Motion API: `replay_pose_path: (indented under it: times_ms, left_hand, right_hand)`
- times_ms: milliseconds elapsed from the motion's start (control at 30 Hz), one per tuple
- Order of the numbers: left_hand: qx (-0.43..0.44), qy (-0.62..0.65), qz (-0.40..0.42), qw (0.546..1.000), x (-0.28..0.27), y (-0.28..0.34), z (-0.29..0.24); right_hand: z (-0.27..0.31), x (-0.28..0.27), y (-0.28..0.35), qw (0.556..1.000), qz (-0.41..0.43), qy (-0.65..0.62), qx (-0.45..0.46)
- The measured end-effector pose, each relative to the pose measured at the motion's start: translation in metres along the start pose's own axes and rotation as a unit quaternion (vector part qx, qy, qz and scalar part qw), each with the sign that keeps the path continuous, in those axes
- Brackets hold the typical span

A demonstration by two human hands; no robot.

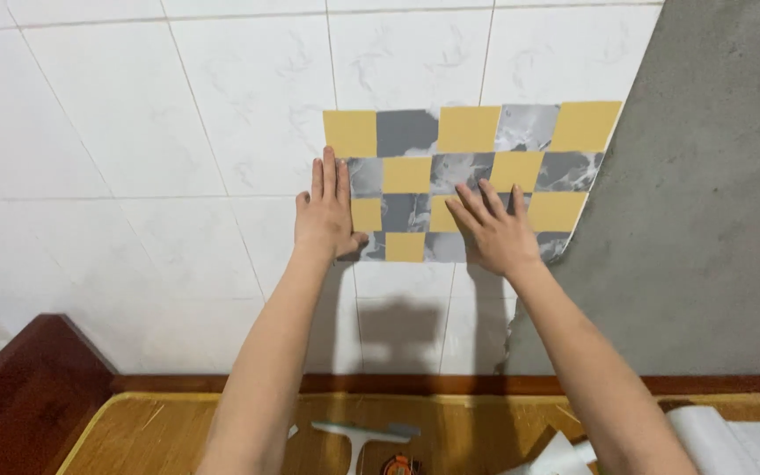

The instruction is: Cutting and applying small squares of vinyl wrap to a tiled wall to create a checkered pattern.

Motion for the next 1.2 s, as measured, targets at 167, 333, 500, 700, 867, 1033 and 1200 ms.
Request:
replay_pose_path:
  times_ms: [167, 333, 500, 700, 867, 1033, 1200]
  left_hand:
    - [-0.005, -0.028, -0.005, 1.000, 0.010, 0.000, -0.004]
    - [-0.008, -0.041, -0.017, 0.999, 0.015, -0.002, -0.006]
    - [-0.009, -0.051, -0.031, 0.998, 0.016, -0.002, -0.004]
    - [0.014, -0.081, -0.026, 0.996, 0.016, 0.003, -0.003]
    - [0.010, -0.083, -0.028, 0.996, 0.040, 0.005, -0.004]
    - [-0.007, -0.095, -0.039, 0.995, 0.064, -0.008, -0.005]
    - [-0.030, -0.092, -0.049, 0.994, 0.069, -0.011, -0.003]
  right_hand:
    - [-0.001, 0.024, 0.023, 1.000, 0.011, 0.007, 0.007]
    - [-0.002, 0.047, 0.044, 0.999, -0.018, 0.028, 0.013]
    - [0.005, 0.053, 0.045, 0.998, 0.052, -0.004, 0.031]
    - [-0.001, 0.068, 0.064, 0.996, 0.081, -0.025, 0.018]
    - [-0.007, 0.095, 0.094, 0.996, 0.079, 0.035, -0.009]
    - [-0.017, 0.146, 0.136, 0.990, 0.116, 0.074, -0.020]
    - [-0.018, 0.167, 0.143, 0.989, 0.120, 0.077, -0.025]
Point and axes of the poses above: each hand's wrist, its own y-axis away from the middle knuckle, its own x-axis out of the palm, z = x × y, the point moved 10 cm from there along -y, towards the middle knuckle, and after that the axes turned 10 degrees about -z, right-handed, at the moved point
